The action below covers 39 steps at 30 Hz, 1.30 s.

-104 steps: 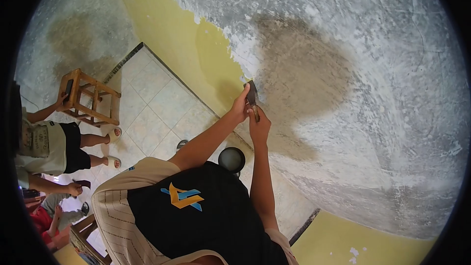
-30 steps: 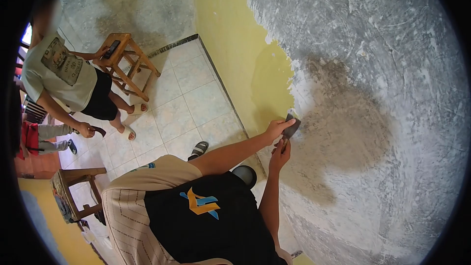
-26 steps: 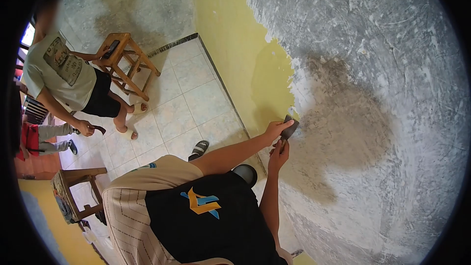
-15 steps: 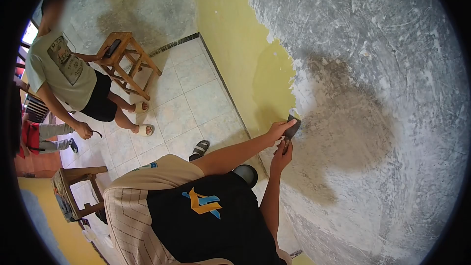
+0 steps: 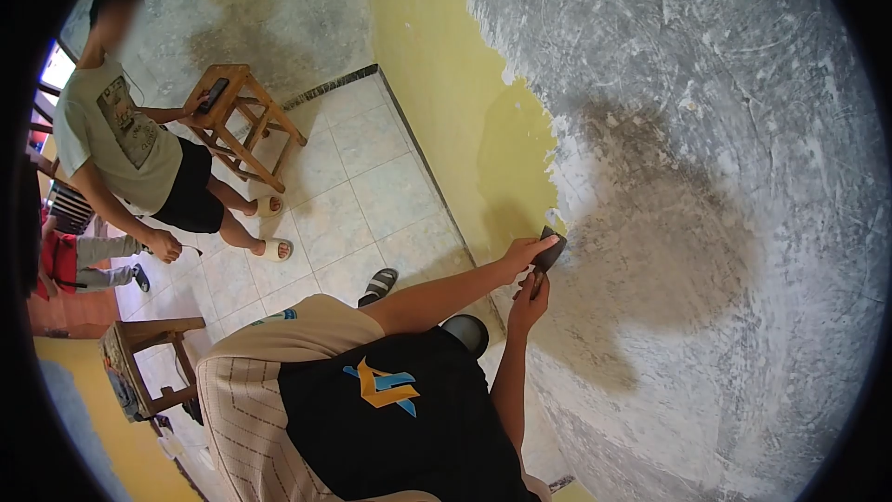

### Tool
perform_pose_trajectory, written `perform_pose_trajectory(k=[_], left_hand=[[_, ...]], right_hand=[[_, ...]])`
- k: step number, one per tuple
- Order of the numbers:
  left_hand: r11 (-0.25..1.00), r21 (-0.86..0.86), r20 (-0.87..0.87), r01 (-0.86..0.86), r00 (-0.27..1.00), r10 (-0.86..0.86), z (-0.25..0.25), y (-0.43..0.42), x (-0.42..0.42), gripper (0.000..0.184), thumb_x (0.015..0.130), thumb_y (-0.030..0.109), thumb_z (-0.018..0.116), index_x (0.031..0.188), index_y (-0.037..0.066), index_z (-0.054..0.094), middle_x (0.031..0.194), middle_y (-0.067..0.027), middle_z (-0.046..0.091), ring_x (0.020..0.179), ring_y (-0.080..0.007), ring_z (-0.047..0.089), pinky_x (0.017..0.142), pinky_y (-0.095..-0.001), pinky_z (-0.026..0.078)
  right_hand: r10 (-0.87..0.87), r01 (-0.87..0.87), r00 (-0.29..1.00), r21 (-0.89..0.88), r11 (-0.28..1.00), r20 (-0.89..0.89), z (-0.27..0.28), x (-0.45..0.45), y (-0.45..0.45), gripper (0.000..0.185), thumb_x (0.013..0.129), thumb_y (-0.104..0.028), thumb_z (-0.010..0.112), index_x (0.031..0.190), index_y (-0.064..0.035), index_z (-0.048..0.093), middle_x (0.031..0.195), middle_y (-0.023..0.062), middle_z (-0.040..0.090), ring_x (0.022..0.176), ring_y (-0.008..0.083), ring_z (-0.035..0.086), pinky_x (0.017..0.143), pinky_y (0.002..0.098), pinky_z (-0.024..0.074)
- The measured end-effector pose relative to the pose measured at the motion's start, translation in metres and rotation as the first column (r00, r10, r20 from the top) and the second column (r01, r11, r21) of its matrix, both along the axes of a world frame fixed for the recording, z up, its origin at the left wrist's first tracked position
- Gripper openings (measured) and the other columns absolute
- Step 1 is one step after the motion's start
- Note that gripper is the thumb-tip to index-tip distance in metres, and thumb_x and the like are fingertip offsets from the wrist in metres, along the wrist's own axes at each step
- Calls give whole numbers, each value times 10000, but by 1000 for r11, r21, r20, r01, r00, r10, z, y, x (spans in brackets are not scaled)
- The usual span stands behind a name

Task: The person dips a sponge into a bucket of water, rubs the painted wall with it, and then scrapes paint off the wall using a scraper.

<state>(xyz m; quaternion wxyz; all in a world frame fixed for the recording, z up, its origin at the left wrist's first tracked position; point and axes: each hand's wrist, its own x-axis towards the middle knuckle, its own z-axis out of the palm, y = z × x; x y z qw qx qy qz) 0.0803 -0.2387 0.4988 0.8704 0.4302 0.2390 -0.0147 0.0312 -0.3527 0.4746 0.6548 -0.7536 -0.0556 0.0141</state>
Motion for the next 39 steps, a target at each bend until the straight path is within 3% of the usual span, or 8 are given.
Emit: perform_pose_trajectory(k=[13, 17, 18, 19, 23, 31, 35, 39], left_hand=[[999, -29, -29, 29, 999, -30, 1, -1, -3, 535, 876, 550, 776, 969, 25, 728, 878, -57, 692, 776, -121, 623, 700, -276, 501], [995, -48, -85, 83, 993, -86, -1, -10, -8, 536, 865, 624, 745, 1008, 108, 719, 890, -1, 674, 808, -107, 598, 698, -334, 442], [994, -44, -133, 103, 985, -108, 0, -11, -6, 539, 856, 658, 732, 1018, 144, 714, 896, 21, 668, 820, -101, 588, 701, -348, 410], [994, -44, -129, 103, 986, -108, 1, -11, -2, 539, 856, 658, 732, 1018, 144, 714, 896, 21, 668, 820, -101, 588, 701, -348, 410], [980, -187, -32, 64, 997, -71, 11, -4, 10, 544, 827, 708, 721, 1007, 195, 704, 907, 33, 660, 820, -111, 566, 718, -341, 353], [988, -60, -116, 143, 982, -149, -9, -26, -9, 613, 802, 721, 734, 984, 137, 713, 931, -19, 666, 852, -141, 576, 690, -354, 360], [989, -49, -157, 140, 977, -146, 12, -19, -3, 622, 802, 708, 745, 1008, 122, 712, 946, -21, 683, 859, -144, 601, 636, -327, 363], [992, -94, -26, 82, 996, -85, 26, -11, -4, 583, 818, 672, 758, 994, 119, 708, 887, 7, 682, 756, -117, 581, 584, -294, 354]], right_hand=[[-12, 13, 1000, -57, 998, 15, 1, -3, -4, 294, 1065, -205, 578, 1302, -39, 628, 807, 11, 627, 587, 45, 507, 530, 230, 413], [-50, 55, 998, -151, 987, 34, -2, -6, -13, 274, 1071, -223, 578, 1255, -29, 639, 819, 12, 620, 588, 46, 502, 533, 233, 408], [-53, 76, 991, -193, 978, 119, 1, -2, -14, 272, 1066, -222, 587, 1239, -21, 649, 830, 16, 631, 621, 58, 521, 568, 239, 425], [-53, 100, 978, -233, 967, 201, 4, 0, -16, 271, 1061, -221, 597, 1223, -13, 660, 840, 21, 642, 654, 70, 540, 602, 245, 443], [-9, 57, 978, -230, 971, 207, 53, 12, -3, 274, 1052, -222, 613, 1208, -3, 667, 837, 19, 647, 766, 95, 576, 707, 263, 476], [-62, 96, 982, -195, 976, 176, -13, -6, -32, 253, 1061, -221, 596, 1221, -37, 667, 785, -10, 612, 624, 40, 500, 555, 229, 408], [-42, 92, 967, -189, 978, 251, 14, -2, -22, 249, 1065, -226, 587, 1215, -44, 668, 775, -13, 599, 604, 34, 485, 529, 226, 394], [-34, 64, 983, -162, 985, 179, 27, 1, -16, 255, 1066, -231, 586, 1218, -44, 668, 773, -14, 591, 606, 36, 484, 531, 230, 397]])
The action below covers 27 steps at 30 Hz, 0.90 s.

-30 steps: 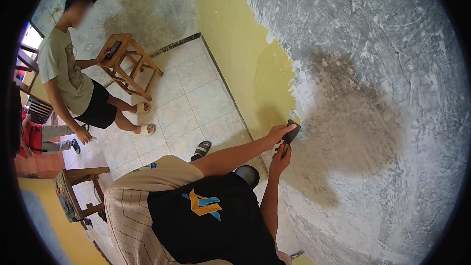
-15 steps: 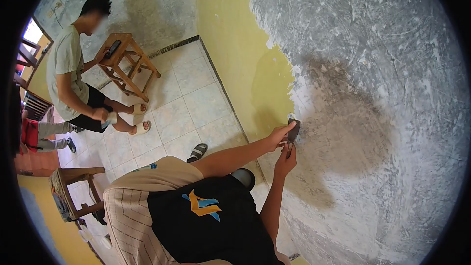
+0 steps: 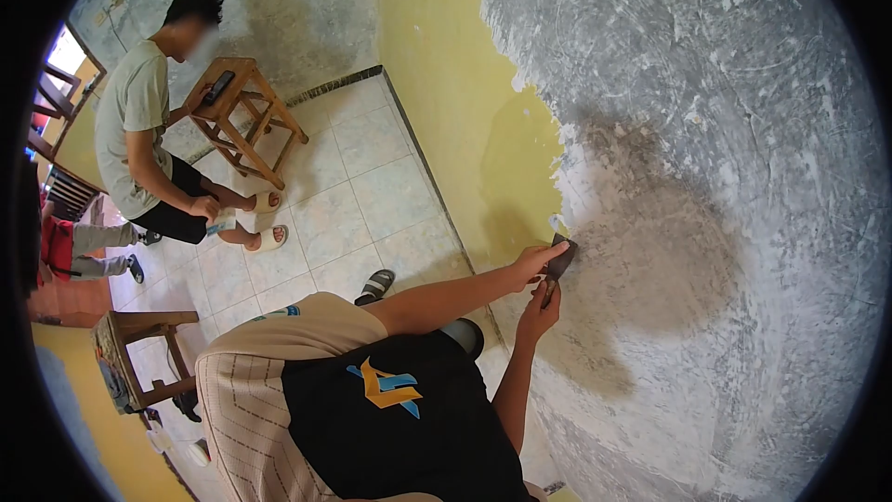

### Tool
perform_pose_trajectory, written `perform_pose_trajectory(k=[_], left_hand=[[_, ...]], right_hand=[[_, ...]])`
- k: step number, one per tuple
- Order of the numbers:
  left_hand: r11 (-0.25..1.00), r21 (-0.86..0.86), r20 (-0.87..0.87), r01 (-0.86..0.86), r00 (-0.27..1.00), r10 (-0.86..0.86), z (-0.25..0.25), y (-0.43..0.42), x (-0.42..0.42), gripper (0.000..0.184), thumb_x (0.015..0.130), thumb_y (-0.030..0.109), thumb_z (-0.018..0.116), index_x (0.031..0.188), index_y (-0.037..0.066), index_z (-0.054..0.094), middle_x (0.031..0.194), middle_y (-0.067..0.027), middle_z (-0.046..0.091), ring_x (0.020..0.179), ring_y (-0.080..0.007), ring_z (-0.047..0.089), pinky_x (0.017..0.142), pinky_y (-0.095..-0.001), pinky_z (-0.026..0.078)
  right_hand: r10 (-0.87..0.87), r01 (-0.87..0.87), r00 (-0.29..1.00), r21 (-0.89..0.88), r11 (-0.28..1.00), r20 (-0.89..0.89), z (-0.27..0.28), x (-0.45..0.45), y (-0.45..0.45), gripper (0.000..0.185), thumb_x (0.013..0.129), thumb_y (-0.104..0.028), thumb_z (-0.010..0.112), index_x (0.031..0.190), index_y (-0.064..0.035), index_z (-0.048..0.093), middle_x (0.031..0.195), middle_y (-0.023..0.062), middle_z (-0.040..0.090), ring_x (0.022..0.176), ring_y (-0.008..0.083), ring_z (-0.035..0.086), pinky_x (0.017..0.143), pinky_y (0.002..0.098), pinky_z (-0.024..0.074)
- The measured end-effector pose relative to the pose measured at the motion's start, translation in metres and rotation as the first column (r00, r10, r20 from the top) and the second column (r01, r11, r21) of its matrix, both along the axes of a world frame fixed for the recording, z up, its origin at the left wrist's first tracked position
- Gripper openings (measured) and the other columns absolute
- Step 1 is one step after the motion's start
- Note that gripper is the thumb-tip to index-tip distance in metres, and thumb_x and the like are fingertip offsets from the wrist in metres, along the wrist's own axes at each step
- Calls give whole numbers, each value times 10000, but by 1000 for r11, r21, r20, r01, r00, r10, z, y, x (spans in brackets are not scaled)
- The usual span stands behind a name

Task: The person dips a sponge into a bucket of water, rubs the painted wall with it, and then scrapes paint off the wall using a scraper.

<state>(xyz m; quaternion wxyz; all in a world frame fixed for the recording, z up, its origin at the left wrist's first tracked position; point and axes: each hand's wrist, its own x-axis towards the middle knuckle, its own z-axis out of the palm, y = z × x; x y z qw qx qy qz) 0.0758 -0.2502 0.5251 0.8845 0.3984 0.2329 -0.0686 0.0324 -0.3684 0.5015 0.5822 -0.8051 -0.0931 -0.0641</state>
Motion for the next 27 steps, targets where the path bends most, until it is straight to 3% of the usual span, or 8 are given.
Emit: perform_pose_trajectory(k=[3, 5, 8, 9, 11, 18, 20, 27], left_hand=[[1000, 22, -19, 3, 1000, -2, -22, -6, -1, 561, 824, 664, 759, 932, 115, 715, 812, 13, 669, 660, -90, 541, 542, -278, 335], [998, 53, -37, 20, 999, -18, -39, -12, -3, 562, 825, 666, 757, 894, 110, 717, 776, 9, 662, 619, -78, 520, 515, -269, 319], [983, 104, -76, 150, 987, -142, -47, -9, -12, 569, 822, 691, 743, 876, 127, 692, 878, 6, 673, 787, -90, 565, 626, -276, 355], [982, 109, -73, 151, 987, -144, -45, -11, -9, 569, 822, 691, 743, 876, 127, 692, 878, 6, 673, 787, -90, 565, 626, -276, 355], [999, 39, -15, -17, 1000, 17, -44, -19, -4, 572, 828, 644, 772, 880, 77, 715, 792, -31, 662, 657, -94, 547, 559, -270, 376], [999, 5, -29, 37, 999, -37, -49, -18, -1, 574, 833, 664, 757, 973, 109, 713, 857, 2, 656, 745, -97, 555, 638, -289, 400], [997, 6, -93, 73, 993, -72, -49, -20, 3, 568, 837, 708, 721, 981, 159, 708, 856, 35, 628, 780, -93, 534, 667, -309, 389], [1000, 31, -58, 0, 998, 2, -41, -10, 16, 564, 852, 716, 700, 897, 154, 685, 821, 37, 594, 756, -82, 505, 644, -299, 378]], right_hand=[[-15, 15, 1000, 12, 1000, 2, -17, -9, -3, 258, 1068, -237, 582, 1221, -44, 661, 776, -12, 595, 585, 31, 482, 508, 224, 387], [-5, 13, 993, 69, 998, -121, -29, -20, -11, 259, 1069, -239, 580, 1227, -46, 649, 773, -7, 599, 552, 25, 477, 479, 218, 371], [-34, 46, 981, 58, 997, -189, -31, -28, -12, 256, 1069, -239, 581, 1227, -46, 641, 762, -1, 603, 526, 21, 473, 461, 213, 363], [-35, 47, 982, 63, 997, -185, -31, -24, -11, 256, 1069, -239, 581, 1227, -46, 641, 762, -1, 603, 526, 21, 473, 461, 213, 363], [3, 10, 989, 83, 996, -147, -29, -19, -11, 266, 1067, -235, 585, 1243, -43, 641, 752, 3, 605, 527, 26, 480, 466, 222, 376], [-83, 83, 991, -5, 997, -101, -34, -19, -8, 287, 1063, -229, 593, 1264, -31, 646, 766, 8, 627, 553, 44, 506, 495, 240, 406], [-83, 84, 996, -44, 995, 31, -35, -11, -8, 280, 1060, -226, 596, 1252, -31, 654, 785, 10, 636, 580, 52, 518, 524, 242, 425], [7, -9, 1000, -84, 996, -18, -18, 8, -2, 263, 1065, -219, 581, 1247, -37, 634, 822, 16, 650, 613, 61, 538, 557, 247, 447]])
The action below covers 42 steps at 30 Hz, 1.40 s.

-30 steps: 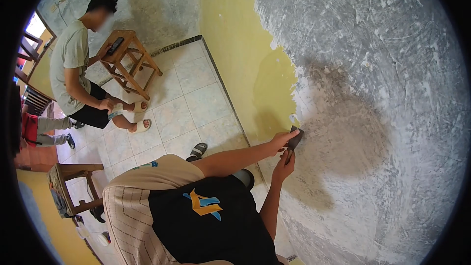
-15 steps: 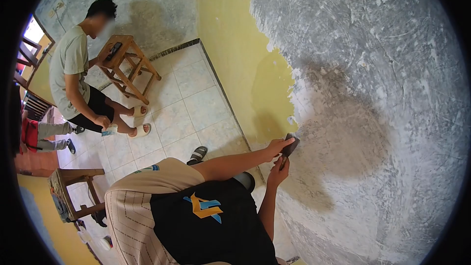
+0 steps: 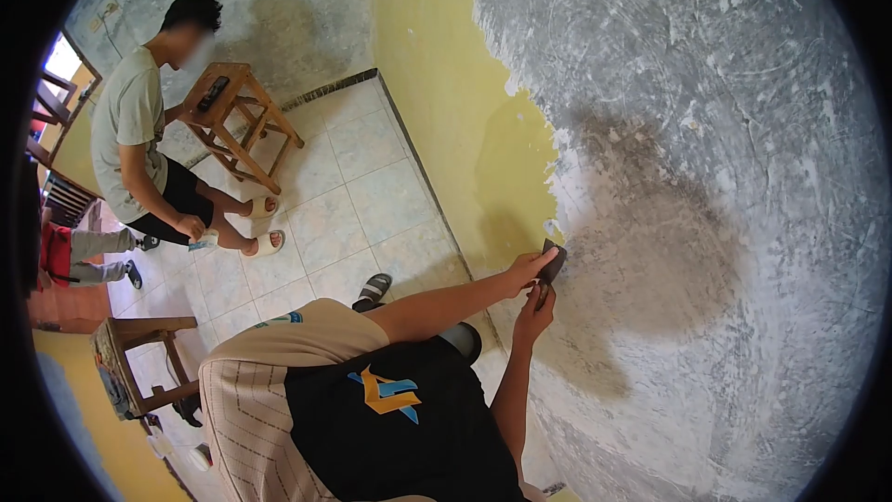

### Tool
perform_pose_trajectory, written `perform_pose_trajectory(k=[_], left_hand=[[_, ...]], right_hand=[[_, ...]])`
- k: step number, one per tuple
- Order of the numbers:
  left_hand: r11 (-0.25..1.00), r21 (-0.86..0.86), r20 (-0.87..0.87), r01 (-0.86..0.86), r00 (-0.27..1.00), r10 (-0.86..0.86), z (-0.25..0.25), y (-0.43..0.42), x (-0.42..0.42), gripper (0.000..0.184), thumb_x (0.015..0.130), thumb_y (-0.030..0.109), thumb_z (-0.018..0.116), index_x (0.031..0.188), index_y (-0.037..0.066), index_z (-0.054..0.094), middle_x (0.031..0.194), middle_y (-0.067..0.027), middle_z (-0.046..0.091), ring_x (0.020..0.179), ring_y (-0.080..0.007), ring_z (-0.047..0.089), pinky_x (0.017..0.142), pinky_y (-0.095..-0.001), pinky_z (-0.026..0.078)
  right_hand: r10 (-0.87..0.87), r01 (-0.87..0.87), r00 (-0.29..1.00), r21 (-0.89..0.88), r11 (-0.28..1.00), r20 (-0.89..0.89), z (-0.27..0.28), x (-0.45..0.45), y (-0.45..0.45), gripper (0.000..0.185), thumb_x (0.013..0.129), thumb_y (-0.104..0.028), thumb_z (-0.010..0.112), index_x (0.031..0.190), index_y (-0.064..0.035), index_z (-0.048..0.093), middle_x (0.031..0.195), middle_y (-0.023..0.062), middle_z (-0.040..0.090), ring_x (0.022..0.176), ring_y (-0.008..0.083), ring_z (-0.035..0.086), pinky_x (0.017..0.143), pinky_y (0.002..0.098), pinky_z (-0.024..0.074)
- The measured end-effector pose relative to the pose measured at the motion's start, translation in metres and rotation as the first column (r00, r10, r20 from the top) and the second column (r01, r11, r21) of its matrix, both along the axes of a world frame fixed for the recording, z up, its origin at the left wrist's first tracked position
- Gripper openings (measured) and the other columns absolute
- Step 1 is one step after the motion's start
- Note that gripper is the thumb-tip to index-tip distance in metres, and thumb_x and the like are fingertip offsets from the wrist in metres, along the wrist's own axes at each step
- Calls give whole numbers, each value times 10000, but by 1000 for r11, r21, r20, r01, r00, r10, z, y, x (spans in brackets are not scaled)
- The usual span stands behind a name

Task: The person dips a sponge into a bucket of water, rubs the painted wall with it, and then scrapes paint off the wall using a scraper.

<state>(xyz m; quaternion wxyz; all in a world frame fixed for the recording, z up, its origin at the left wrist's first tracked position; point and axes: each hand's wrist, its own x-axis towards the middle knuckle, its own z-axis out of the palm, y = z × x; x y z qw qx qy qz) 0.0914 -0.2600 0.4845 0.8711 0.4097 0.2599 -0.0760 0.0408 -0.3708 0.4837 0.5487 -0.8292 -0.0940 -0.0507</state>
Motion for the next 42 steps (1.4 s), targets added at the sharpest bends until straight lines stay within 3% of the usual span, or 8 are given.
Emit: perform_pose_trajectory(k=[4, 12, 15, 28, 31, 37, 39, 42], left_hand=[[999, 20, 49, 27, 998, -28, 1, 6, -4, 501, 898, 657, 696, 920, 156, 689, 841, 46, 608, 764, -70, 523, 659, -283, 395], [997, 81, 113, -8, 994, -1, 6, 4, -12, 552, 898, 652, 702, 777, 116, 656, 683, 32, 537, 603, -71, 447, 546, -260, 349], [992, 125, 93, -7, 996, -5, 3, 7, -9, 564, 894, 614, 733, 765, 67, 679, 711, -10, 616, 629, -88, 538, 558, -282, 427], [989, 146, 115, -6, 993, -11, -2, 5, -8, 583, 895, 628, 721, 795, 54, 696, 727, -18, 628, 651, -91, 552, 576, -279, 436], [997, 75, 103, -20, 995, 12, -4, 0, -6, 577, 896, 625, 721, 800, 57, 697, 718, -8, 618, 638, -95, 540, 579, -270, 430], [997, 11, 36, 82, 996, -82, 7, -9, -3, 574, 861, 691, 713, 947, 124, 713, 890, 20, 651, 822, -96, 568, 708, -292, 423], [986, -127, -53, 109, 992, -116, 9, -19, -3, 645, 847, 764, 664, 1132, 186, 682, 1079, 46, 632, 979, -100, 531, 840, -345, 419], [966, -224, -15, 129, 991, -136, 8, -23, 1, 678, 824, 814, 638, 1169, 230, 657, 1143, 46, 602, 1037, -127, 506, 886, -399, 402]], right_hand=[[3, -1, 998, 44, 999, -60, -6, -4, 5, 283, 1070, -224, 566, 1271, -30, 616, 841, 35, 661, 626, 80, 558, 578, 264, 461], [41, -24, 990, 123, 992, -135, -16, -12, -2, 291, 1084, -239, 538, 1254, -15, 614, 824, 42, 651, 619, 78, 560, 568, 258, 464], [57, -44, 992, 116, 992, -112, -18, -7, 1, 291, 1087, -245, 535, 1250, -18, 614, 814, 41, 645, 615, 78, 555, 564, 260, 461], [72, -53, 988, 145, 988, -136, -20, -7, -3, 303, 1083, -270, 546, 1246, -23, 614, 811, 34, 626, 633, 77, 542, 570, 258, 458], [48, -38, 994, 104, 994, -98, -12, -10, -1, 279, 1084, -261, 546, 1214, -25, 618, 789, 21, 616, 614, 74, 529, 560, 256, 440], [-43, 49, 997, -90, 995, 61, 9, -12, -15, 283, 1065, -256, 583, 1204, -18, 646, 800, 44, 654, 661, 119, 592, 618, 288, 478], [-70, 84, 993, -157, 984, 91, 24, -12, -21, 294, 1053, -255, 600, 1210, -16, 665, 874, 98, 712, 743, 178, 670, 678, 329, 519], [-13, 58, 987, -280, 958, 161, 51, -8, -27, 294, 1052, -258, 598, 1179, -6, 678, 935, 128, 740, 797, 209, 708, 693, 346, 528]])
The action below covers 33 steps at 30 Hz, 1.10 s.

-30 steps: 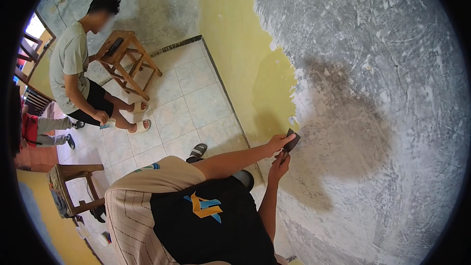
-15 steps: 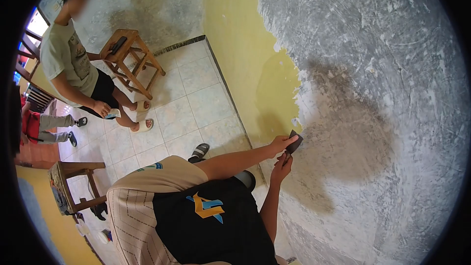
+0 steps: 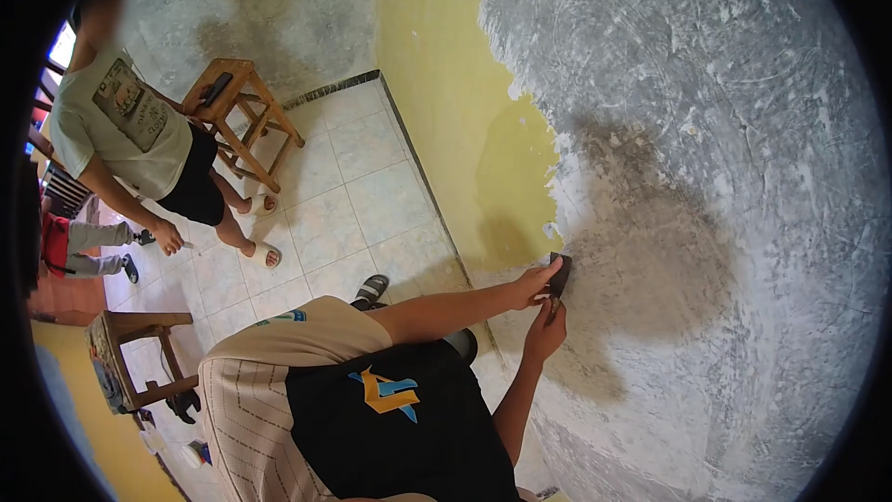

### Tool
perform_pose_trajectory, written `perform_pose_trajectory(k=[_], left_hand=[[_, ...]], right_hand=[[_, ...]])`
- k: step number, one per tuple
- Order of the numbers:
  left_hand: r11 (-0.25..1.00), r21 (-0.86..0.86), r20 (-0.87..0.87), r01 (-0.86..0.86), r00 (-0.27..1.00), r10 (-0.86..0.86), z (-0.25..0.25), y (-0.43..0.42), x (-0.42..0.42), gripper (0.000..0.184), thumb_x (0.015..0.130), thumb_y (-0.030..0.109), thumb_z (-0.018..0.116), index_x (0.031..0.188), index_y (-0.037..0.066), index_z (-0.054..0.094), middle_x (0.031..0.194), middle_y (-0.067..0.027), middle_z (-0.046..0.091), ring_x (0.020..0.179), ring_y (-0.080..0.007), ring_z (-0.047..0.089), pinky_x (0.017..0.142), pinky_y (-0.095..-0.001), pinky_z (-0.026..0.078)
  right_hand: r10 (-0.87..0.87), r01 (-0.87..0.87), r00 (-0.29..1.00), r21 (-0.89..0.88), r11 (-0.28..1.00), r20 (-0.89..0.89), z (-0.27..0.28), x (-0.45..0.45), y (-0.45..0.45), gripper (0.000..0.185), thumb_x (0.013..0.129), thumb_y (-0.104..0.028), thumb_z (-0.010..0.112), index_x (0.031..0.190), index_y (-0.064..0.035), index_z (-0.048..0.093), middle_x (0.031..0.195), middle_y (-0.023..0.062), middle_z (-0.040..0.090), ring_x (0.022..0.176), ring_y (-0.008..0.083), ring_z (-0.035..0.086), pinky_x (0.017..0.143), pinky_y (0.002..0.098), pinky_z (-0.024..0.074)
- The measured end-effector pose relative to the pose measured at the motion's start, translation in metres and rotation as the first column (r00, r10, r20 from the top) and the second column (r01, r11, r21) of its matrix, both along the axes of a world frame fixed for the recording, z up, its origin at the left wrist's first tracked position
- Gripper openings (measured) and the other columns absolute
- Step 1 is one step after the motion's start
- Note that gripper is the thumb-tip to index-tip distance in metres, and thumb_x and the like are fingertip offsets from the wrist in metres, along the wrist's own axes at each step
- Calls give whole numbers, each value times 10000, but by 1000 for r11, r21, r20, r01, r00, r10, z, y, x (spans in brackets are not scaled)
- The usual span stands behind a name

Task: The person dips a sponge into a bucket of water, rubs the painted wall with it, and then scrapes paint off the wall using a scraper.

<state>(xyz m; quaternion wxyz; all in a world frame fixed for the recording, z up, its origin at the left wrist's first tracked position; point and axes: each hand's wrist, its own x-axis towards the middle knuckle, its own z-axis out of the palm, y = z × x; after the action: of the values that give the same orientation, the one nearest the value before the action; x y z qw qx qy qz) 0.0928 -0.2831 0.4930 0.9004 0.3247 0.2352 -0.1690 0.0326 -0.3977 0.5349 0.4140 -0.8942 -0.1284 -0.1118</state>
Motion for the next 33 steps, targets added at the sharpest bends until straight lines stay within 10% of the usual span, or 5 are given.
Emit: perform_pose_trajectory(k=[9, 33], left_hand=[[987, -152, -25, -58, 998, 55, 7, 12, 10, 693, 761, 905, 594, 976, 247, 620, 931, 83, 550, 936, -112, 491, 850, -389, 362], [992, -116, -54, 48, 997, -55, 26, 4, -6, 701, 782, 892, 590, 951, 212, 622, 965, 46, 594, 951, -114, 505, 876, -345, 360]], right_hand=[[9, -19, 999, -260, 966, -40, 50, 15, 18, 258, 997, -293, 639, 1116, -78, 716, 945, 169, 747, 865, 378, 728, 734, 441, 555], [38, -42, 998, -75, 996, -54, 46, 5, -4, 257, 1006, -206, 657, 1152, -2, 711, 820, 108, 685, 682, 156, 575, 653, 321, 479]])
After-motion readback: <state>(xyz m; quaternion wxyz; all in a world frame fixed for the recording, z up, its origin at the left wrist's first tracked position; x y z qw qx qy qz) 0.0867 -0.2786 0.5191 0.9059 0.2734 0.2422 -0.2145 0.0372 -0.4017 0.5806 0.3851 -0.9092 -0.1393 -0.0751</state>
